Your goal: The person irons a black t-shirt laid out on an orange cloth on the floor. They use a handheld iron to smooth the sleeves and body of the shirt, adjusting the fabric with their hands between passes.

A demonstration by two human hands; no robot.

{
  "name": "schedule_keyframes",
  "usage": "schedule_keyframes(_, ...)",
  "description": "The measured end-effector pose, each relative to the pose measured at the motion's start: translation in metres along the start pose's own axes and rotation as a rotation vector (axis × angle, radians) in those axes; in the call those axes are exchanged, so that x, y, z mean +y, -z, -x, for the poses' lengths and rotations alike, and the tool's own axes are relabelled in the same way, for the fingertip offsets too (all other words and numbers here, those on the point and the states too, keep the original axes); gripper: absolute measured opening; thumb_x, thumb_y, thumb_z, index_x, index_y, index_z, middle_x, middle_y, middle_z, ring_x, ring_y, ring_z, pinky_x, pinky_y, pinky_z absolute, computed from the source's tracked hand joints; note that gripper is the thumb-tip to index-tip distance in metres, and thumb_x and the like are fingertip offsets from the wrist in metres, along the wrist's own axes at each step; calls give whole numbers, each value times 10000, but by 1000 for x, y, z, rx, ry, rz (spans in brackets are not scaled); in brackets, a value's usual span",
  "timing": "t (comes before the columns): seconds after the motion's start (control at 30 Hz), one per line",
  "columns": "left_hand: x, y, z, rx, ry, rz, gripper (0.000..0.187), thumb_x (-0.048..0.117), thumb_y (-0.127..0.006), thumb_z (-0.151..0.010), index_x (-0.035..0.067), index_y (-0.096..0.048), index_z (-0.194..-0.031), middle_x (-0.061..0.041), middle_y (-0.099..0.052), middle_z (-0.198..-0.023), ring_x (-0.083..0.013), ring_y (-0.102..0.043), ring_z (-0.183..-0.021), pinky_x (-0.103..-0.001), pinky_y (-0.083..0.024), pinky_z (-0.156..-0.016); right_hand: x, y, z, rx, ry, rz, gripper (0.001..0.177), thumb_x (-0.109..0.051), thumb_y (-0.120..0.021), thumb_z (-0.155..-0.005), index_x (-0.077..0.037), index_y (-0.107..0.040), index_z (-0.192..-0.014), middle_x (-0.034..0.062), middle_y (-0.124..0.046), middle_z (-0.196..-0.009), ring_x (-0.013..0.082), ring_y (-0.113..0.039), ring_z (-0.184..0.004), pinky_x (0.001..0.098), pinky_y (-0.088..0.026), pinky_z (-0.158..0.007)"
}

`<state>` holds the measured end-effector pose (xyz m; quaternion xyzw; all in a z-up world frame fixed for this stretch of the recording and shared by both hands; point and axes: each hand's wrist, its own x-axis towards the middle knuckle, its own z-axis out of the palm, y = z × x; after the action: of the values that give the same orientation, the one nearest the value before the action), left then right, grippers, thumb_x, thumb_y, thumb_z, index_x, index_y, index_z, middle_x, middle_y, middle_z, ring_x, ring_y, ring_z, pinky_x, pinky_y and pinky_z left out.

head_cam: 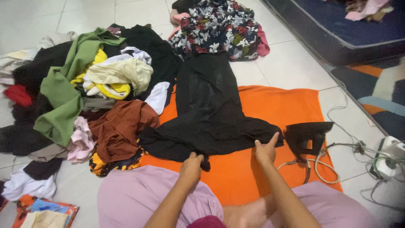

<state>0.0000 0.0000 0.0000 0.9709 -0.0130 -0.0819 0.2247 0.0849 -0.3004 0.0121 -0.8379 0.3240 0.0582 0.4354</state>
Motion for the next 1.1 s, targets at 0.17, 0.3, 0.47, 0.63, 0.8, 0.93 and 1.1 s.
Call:
schedule_keyframes(0.17, -89, 33, -45, 81, 174, -393, 63, 56, -691, -796, 58, -753, -806, -170, -747, -892, -335, -761, -862, -456, -624, -726, 25, 3, -43, 35, 281, 432, 449, -237, -614, -925, -146, -625, -1364, 202, -694, -1293, 415, -650, -1205, 510, -518, -1005)
schedule_keyframes(0.3, -148, 104, -28, 319, 371, -528, 204, 154, -620, -863, 59, -799, -843, -155, -765, -913, -355, -748, -882, -458, -619, -729, 39, 32, -41, -152, 285, 715, 331, -210, -577, -894, -173, -781, -1152, 185, -750, -1184, 383, -701, -1159, 501, -537, -1005)
schedule_keyframes(0.47, -110, 93, -38, 64, 389, -239, 287, 210, -587, -913, 48, -812, -987, -235, -751, -1086, -399, -732, -1053, -503, -565, -946, 32, 66, -17, 26, 166, 613, 318, -289, -561, -931, -188, -771, -1149, 187, -736, -1175, 412, -694, -1117, 530, -544, -954)
schedule_keyframes(0.63, -55, 32, -49, 279, 378, 111, 418, 308, -629, -901, 26, -732, -1192, -249, -723, -1124, -425, -685, -1087, -502, -528, -968, 28, 56, 0, 316, 200, 554, 299, -214, -566, -963, -130, -758, -1176, 223, -746, -1158, 426, -721, -1056, 539, -567, -901)
schedule_keyframes(0.8, -35, 0, -56, 436, 528, 470, 431, 294, -751, -846, 9, -694, -1165, -209, -753, -1081, -393, -709, -1046, -464, -542, -924, 44, 54, -1, 437, 502, 444, 316, -206, -661, -918, -17, -700, -1167, 240, -717, -1164, 454, -697, -948, 544, -539, -807)
schedule_keyframes(0.93, -34, -12, -54, 647, 482, 469, 276, 200, -799, -800, 2, -691, -959, -167, -717, -931, -351, -697, -853, -458, -541, -776, 59, 54, -22, 259, 202, 272, 364, -273, -779, -872, 3, -719, -1101, 270, -731, -1050, 419, -698, -983, 499, -535, -849)
schedule_keyframes(1.1, -65, 1, -66, 504, 341, 1300, 171, 104, -711, -888, 58, -549, -852, -33, -563, -790, -167, -512, -658, -357, -402, -579, 83, 58, -53, -100, 16, 256, 346, -193, -788, -891, 129, -755, -1013, 267, -779, -858, 340, -770, -728, 438, -573, -667)
